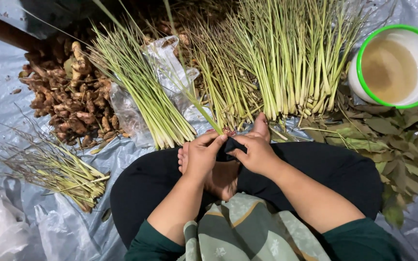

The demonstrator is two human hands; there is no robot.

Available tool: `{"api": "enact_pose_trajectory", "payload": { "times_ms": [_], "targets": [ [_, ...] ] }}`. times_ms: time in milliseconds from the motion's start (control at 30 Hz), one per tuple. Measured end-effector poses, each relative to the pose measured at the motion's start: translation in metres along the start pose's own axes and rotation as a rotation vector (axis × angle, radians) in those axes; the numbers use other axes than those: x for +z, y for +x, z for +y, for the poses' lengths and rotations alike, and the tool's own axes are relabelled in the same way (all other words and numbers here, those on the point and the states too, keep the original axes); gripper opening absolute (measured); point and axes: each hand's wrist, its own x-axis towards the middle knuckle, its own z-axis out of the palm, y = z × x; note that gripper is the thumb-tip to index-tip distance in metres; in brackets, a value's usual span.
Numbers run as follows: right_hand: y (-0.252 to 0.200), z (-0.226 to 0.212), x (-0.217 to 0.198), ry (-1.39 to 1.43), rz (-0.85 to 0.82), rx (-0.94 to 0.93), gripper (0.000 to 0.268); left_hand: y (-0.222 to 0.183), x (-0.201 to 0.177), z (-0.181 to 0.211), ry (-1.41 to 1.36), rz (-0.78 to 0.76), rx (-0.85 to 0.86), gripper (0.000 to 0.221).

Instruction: Stripping the outer layers or leaves from long grass stalks using a hand-held tool while sitting on the floor.

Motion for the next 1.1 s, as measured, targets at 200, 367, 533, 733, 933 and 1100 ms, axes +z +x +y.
{"api": "enact_pose_trajectory", "payload": {
  "times_ms": [200,367,533,733,933,1100],
  "targets": [
    [0.000,-0.021,-0.006,0.112,-0.082,0.022,0.010,0.001,-0.007,0.010,-0.150,0.144,0.062,0.004],
    [-0.002,-0.028,-0.009,0.089,-0.106,0.036,0.014,0.005,-0.012,-0.006,-0.197,0.145,0.123,0.008],
    [-0.005,-0.024,-0.004,0.083,-0.098,0.070,0.021,0.007,-0.009,-0.003,-0.234,0.161,0.125,0.012],
    [-0.007,0.001,0.021,0.776,-0.088,0.315,0.017,0.006,-0.008,0.015,-0.292,0.213,0.171,0.020],
    [-0.008,0.005,0.013,0.778,-0.121,0.289,0.018,0.016,-0.018,0.022,-0.316,0.252,0.193,0.022],
    [0.002,-0.007,-0.013,0.685,0.079,0.398,0.034,0.045,-0.056,0.007,-0.525,0.451,0.060,0.011]
  ]
}}
